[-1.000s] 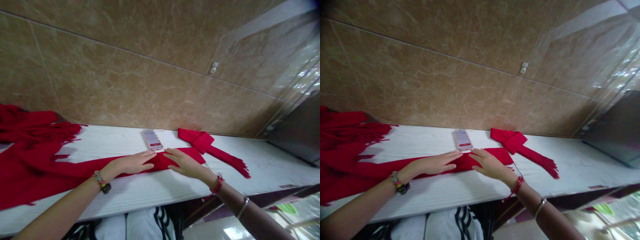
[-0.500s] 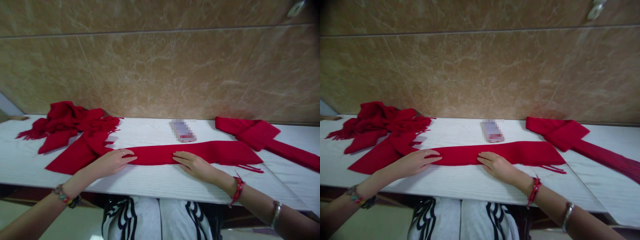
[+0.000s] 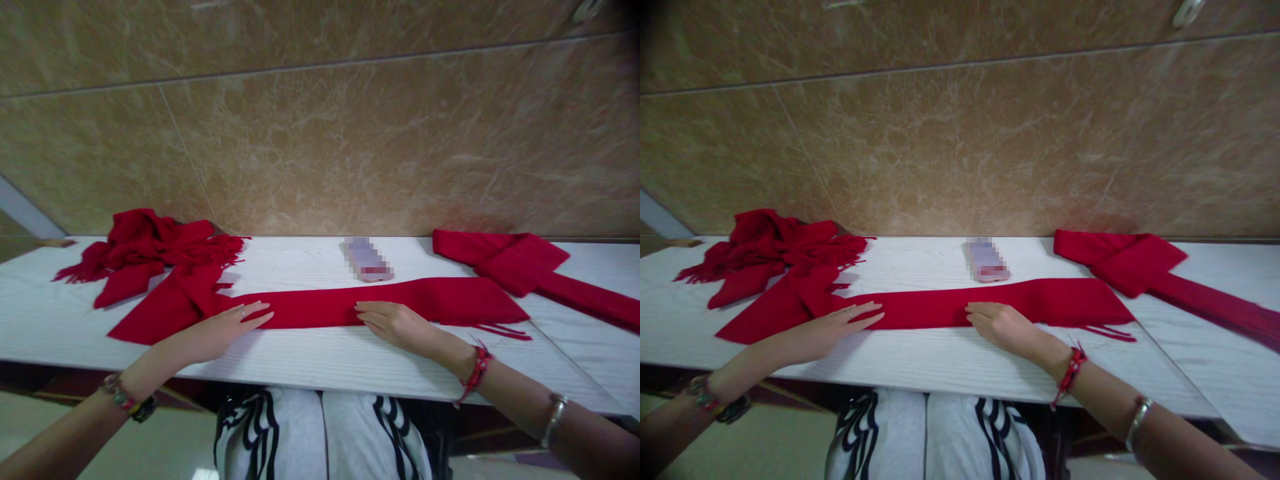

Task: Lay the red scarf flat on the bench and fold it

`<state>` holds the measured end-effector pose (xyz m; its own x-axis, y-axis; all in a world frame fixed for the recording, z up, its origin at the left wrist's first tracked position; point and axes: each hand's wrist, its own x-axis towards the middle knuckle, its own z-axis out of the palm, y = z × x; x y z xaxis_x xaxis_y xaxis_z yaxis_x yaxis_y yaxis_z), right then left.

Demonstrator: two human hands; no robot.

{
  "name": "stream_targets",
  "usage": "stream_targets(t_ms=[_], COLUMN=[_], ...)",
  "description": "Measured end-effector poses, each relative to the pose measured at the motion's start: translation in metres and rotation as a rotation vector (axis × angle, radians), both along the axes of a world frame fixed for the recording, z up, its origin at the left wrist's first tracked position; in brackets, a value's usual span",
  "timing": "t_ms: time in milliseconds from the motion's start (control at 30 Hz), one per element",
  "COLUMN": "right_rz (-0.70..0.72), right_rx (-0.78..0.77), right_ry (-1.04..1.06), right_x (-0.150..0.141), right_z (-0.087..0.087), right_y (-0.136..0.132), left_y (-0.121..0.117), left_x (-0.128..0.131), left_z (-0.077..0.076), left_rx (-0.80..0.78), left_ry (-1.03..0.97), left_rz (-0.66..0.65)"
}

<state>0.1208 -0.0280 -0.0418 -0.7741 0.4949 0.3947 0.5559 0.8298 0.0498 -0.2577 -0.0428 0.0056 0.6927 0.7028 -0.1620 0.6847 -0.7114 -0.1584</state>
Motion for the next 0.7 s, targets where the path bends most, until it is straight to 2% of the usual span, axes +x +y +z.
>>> stream_targets(t_ms=[100, 200, 267, 367, 500, 700], right_rz=[-0.017, -0.033, -0.016, 0.018, 0.004, 0.015], right_rx=[-0.052, -0.126, -0.206, -0.334, -0.406, -0.375], right_ry=[-0.012, -0.042, -0.062, -0.13, -0.183, -0.144], right_x=[-0.003, -0.008, -0.011, -0.011, -0.008, -0.008], right_z=[0.005, 0.018, 0.025, 0.027, 0.02, 0.022], right_y=[-0.001, -0.002, -0.003, -0.004, -0.003, -0.005], left_y=[-0.001, 0.006, 0.012, 0.02, 0.022, 0.02], left_x=[0.015, 0.05, 0.076, 0.102, 0.101, 0.093], left_z=[0.015, 0.022, 0.017, 0.0, -0.018, -0.016], left_rx=[-0.074, -0.069, -0.029, -0.008, -0.071, -0.103], left_ry=[-0.025, -0.119, -0.207, -0.288, -0.279, -0.225], left_rz=[0.007, -0.028, -0.079, -0.132, -0.202, -0.205])
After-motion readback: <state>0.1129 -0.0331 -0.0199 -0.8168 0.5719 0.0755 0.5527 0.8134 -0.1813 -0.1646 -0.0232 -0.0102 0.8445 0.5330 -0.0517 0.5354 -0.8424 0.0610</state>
